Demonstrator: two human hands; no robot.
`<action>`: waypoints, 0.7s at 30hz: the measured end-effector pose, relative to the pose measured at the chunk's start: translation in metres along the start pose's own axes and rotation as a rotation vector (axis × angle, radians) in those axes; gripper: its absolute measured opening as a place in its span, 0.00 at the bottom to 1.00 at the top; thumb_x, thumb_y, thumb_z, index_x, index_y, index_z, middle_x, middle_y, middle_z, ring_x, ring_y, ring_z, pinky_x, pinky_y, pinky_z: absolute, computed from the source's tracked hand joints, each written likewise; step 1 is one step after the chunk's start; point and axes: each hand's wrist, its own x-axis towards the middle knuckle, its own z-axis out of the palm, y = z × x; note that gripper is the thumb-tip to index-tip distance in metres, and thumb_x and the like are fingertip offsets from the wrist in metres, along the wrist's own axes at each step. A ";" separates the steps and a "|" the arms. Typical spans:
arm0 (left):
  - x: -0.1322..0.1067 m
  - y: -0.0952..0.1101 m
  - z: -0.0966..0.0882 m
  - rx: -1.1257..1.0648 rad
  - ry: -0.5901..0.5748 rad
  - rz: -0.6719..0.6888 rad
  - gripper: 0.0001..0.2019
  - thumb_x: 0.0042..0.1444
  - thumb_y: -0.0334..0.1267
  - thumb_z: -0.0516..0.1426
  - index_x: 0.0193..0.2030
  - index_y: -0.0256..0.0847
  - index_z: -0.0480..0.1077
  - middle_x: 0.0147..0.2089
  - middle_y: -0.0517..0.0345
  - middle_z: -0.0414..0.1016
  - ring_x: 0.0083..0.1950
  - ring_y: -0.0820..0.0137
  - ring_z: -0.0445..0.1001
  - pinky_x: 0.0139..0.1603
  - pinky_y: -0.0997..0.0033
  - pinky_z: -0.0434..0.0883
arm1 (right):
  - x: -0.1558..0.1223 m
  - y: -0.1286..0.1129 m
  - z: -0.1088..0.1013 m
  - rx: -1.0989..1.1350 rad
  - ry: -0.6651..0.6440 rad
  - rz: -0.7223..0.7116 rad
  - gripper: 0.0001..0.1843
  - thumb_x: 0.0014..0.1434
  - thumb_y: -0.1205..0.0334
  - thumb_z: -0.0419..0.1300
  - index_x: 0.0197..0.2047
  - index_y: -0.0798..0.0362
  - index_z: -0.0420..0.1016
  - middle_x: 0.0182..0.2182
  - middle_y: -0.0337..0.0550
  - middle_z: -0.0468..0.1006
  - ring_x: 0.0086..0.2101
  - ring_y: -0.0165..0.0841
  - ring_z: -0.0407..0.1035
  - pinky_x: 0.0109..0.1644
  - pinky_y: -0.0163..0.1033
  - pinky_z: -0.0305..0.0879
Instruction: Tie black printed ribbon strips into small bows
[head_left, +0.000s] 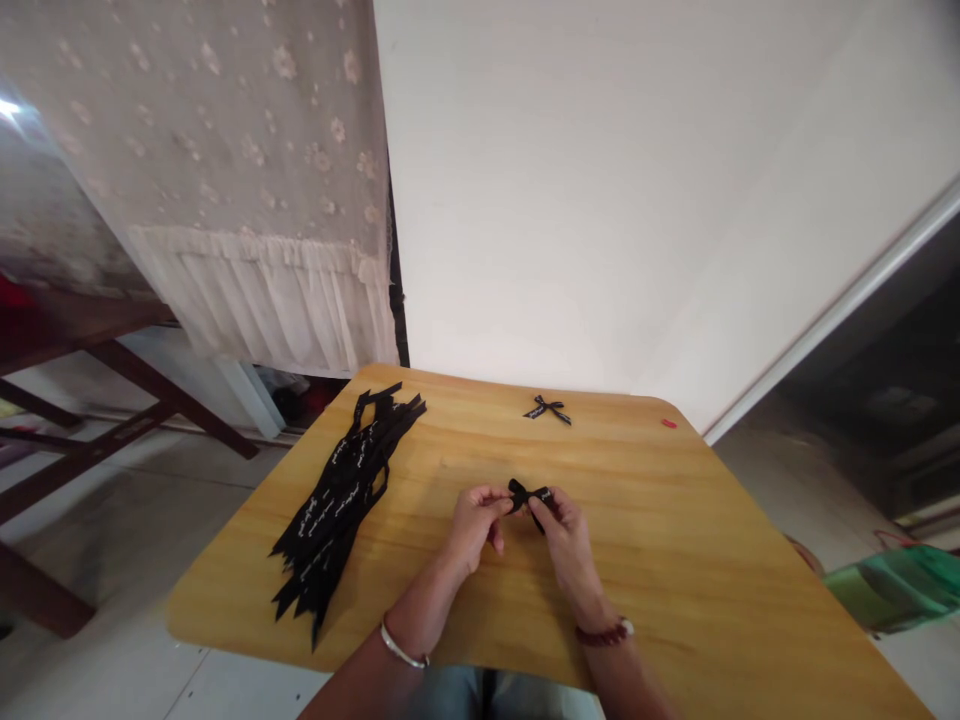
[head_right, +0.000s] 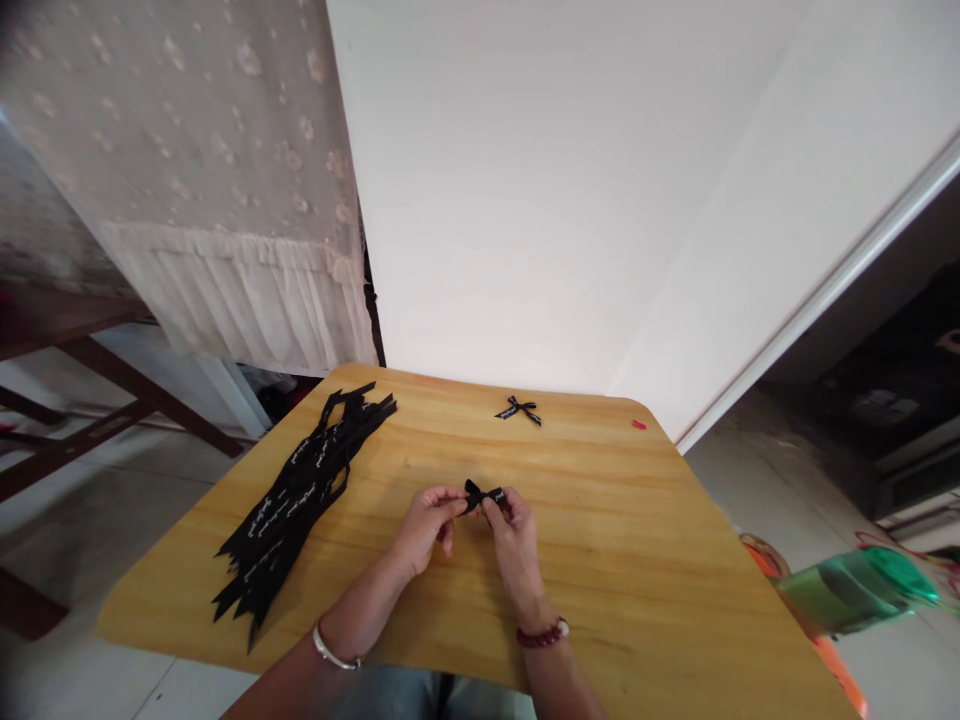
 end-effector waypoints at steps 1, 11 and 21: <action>0.000 0.000 0.000 0.013 -0.025 -0.007 0.09 0.40 0.38 0.57 0.26 0.34 0.66 0.23 0.57 0.73 0.07 0.82 0.56 0.05 0.81 0.52 | 0.000 0.001 0.000 0.007 0.001 0.001 0.09 0.48 0.58 0.57 0.24 0.54 0.66 0.19 0.36 0.68 0.23 0.29 0.61 0.29 0.33 0.57; 0.001 0.004 -0.006 -0.130 0.037 0.031 0.12 0.39 0.35 0.59 0.33 0.33 0.68 0.35 0.52 0.75 0.08 0.85 0.56 0.05 0.82 0.53 | 0.000 0.001 -0.004 -0.105 0.027 -0.048 0.09 0.49 0.58 0.56 0.24 0.54 0.64 0.20 0.35 0.66 0.23 0.28 0.58 0.27 0.32 0.55; -0.004 0.012 -0.012 -0.388 -0.151 -0.115 0.13 0.39 0.27 0.61 0.35 0.32 0.70 0.33 0.54 0.73 0.21 0.81 0.68 0.16 0.85 0.66 | -0.001 0.001 0.000 -0.206 -0.089 -0.109 0.07 0.51 0.61 0.53 0.24 0.54 0.65 0.20 0.35 0.65 0.23 0.28 0.58 0.26 0.31 0.54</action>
